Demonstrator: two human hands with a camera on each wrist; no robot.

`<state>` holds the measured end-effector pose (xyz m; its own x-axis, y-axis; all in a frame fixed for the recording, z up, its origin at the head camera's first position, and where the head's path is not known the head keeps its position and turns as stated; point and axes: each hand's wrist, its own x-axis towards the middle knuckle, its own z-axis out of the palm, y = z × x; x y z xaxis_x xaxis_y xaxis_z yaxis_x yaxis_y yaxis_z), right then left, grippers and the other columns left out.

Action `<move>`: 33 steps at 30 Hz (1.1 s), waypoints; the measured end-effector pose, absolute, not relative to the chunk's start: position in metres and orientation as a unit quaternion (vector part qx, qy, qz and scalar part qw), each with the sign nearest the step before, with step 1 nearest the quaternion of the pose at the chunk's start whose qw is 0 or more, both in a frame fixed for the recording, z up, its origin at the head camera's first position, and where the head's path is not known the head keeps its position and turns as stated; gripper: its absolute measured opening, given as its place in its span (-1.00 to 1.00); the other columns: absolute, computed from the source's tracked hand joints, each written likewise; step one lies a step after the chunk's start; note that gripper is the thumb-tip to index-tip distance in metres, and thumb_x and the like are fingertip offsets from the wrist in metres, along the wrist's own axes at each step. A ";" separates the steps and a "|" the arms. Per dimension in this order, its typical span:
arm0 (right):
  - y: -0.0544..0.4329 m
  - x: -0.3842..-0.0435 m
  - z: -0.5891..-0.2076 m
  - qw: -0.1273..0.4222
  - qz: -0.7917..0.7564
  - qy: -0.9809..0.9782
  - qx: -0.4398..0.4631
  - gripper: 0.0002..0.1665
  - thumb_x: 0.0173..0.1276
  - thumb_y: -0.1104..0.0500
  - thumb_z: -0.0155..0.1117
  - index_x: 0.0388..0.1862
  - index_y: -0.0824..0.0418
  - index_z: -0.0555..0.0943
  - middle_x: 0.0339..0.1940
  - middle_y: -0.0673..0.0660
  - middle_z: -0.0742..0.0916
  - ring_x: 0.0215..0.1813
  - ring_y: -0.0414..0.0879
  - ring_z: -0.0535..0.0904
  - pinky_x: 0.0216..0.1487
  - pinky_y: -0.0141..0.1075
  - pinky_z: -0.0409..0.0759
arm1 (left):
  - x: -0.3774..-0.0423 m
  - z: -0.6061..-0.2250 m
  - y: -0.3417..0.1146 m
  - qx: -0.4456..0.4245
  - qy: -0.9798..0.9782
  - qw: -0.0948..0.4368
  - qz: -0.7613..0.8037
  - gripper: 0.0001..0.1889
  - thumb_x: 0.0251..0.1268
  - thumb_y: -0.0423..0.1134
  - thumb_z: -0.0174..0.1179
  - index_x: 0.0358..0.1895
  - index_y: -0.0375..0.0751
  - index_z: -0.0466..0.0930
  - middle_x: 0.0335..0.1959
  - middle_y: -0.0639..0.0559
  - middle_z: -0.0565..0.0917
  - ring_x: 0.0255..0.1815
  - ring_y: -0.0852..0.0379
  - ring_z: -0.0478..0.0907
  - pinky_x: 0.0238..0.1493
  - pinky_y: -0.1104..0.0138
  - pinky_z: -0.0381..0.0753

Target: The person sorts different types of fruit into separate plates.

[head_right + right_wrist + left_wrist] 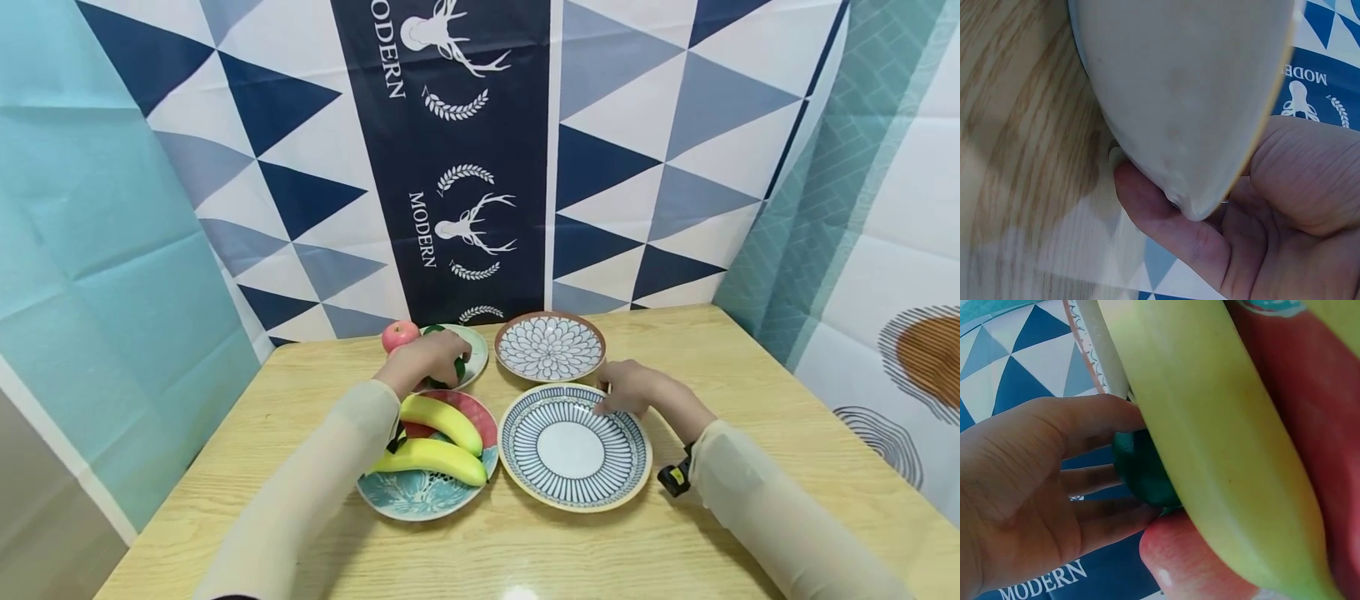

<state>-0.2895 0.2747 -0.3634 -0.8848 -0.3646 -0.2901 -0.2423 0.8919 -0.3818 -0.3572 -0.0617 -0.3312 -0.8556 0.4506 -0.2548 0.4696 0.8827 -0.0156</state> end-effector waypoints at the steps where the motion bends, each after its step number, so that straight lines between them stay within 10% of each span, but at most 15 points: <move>1: 0.274 -0.289 -0.363 0.180 -0.170 0.956 -0.158 -0.77 0.46 0.12 0.46 -0.15 0.26 0.66 -0.19 0.19 0.67 -0.33 -0.02 0.61 -0.41 -0.24 0.67 | -0.356 -0.330 -0.062 0.236 0.963 0.124 -0.033 -0.67 0.24 -0.31 0.41 0.06 -0.03 0.66 -0.10 0.02 0.63 -0.07 -0.01 0.53 -0.11 0.26 0.56; 33: 0.277 -0.289 -0.368 0.173 -0.169 0.957 -0.159 -0.76 0.47 0.10 0.45 -0.15 0.26 0.64 -0.18 0.19 0.67 -0.45 -0.08 0.60 -0.45 -0.27 0.63 | -0.305 -0.295 -0.014 0.406 0.902 0.136 0.058 -0.55 0.24 -0.25 0.45 0.22 -0.09 0.68 -0.11 0.09 0.62 -0.11 0.13 0.49 -0.17 0.39 0.53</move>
